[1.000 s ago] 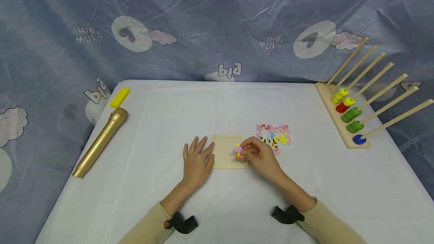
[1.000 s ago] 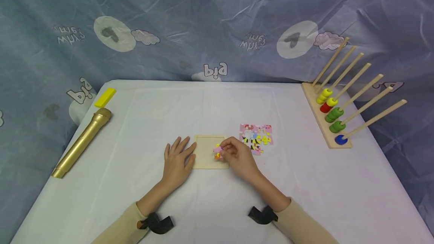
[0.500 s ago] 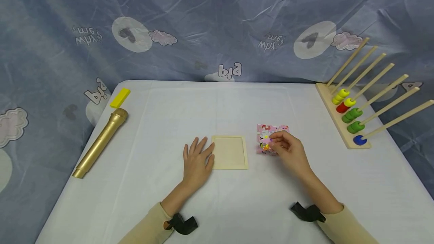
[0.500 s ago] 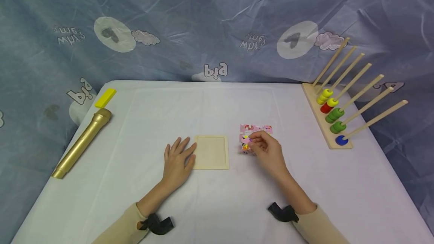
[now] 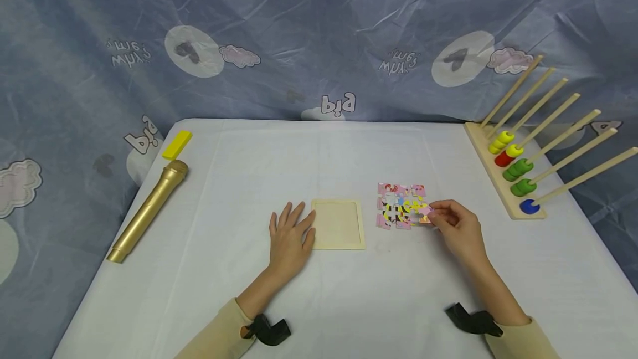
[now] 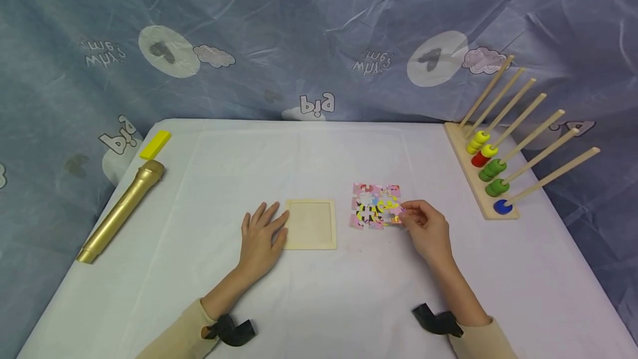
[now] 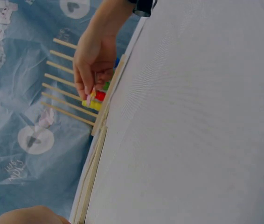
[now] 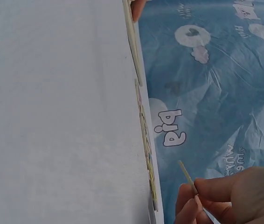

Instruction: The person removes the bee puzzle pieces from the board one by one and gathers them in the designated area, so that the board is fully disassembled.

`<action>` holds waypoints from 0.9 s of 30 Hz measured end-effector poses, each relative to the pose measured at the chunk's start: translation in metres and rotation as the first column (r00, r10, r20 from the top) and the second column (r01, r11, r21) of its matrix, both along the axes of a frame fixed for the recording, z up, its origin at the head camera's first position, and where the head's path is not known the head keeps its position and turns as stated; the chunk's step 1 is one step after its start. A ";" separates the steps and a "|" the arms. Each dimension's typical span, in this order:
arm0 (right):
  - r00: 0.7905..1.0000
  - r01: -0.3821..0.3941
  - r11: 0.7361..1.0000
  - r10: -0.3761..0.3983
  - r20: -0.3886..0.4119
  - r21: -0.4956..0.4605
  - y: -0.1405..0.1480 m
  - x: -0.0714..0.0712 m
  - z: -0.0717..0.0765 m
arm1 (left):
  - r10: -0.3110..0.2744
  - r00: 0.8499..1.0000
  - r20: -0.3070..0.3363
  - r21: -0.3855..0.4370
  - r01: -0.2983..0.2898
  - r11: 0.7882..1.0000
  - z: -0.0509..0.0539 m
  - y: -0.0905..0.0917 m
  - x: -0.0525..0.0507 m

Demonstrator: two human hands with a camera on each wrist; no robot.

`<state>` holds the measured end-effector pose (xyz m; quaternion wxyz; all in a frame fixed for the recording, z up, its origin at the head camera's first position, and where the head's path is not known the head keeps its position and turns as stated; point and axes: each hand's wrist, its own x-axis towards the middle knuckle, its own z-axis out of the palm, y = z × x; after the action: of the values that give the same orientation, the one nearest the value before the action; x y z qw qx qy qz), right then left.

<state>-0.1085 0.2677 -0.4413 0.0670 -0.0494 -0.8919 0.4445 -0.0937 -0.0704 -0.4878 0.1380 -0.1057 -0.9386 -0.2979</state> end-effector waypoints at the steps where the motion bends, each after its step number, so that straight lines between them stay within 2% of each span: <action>1: 1.000 0.006 1.000 -0.006 0.006 0.006 0.001 0.000 -0.002 | 0.000 1.000 0.001 0.000 0.000 1.000 0.000 0.000 0.000; 13: 1.000 0.001 0.997 -0.001 0.008 0.078 0.002 -0.001 -0.016 | -0.006 1.000 -0.007 0.004 0.006 1.000 -0.001 0.000 0.000; 21: 0.997 -0.002 0.988 0.015 -0.082 0.156 -0.001 -0.002 -0.019 | -0.005 1.000 -0.008 -0.016 0.005 1.000 -0.002 -0.002 -0.001; 27: 0.988 0.029 0.972 0.007 -0.156 0.232 -0.003 -0.001 -0.022 | -0.007 1.000 -0.014 -0.004 0.007 1.000 -0.002 -0.001 0.000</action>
<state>-0.1094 0.2646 -0.4637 0.1445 -0.0112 -0.9296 0.3389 -0.0939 -0.0714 -0.4902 0.1435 -0.1113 -0.9379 -0.2956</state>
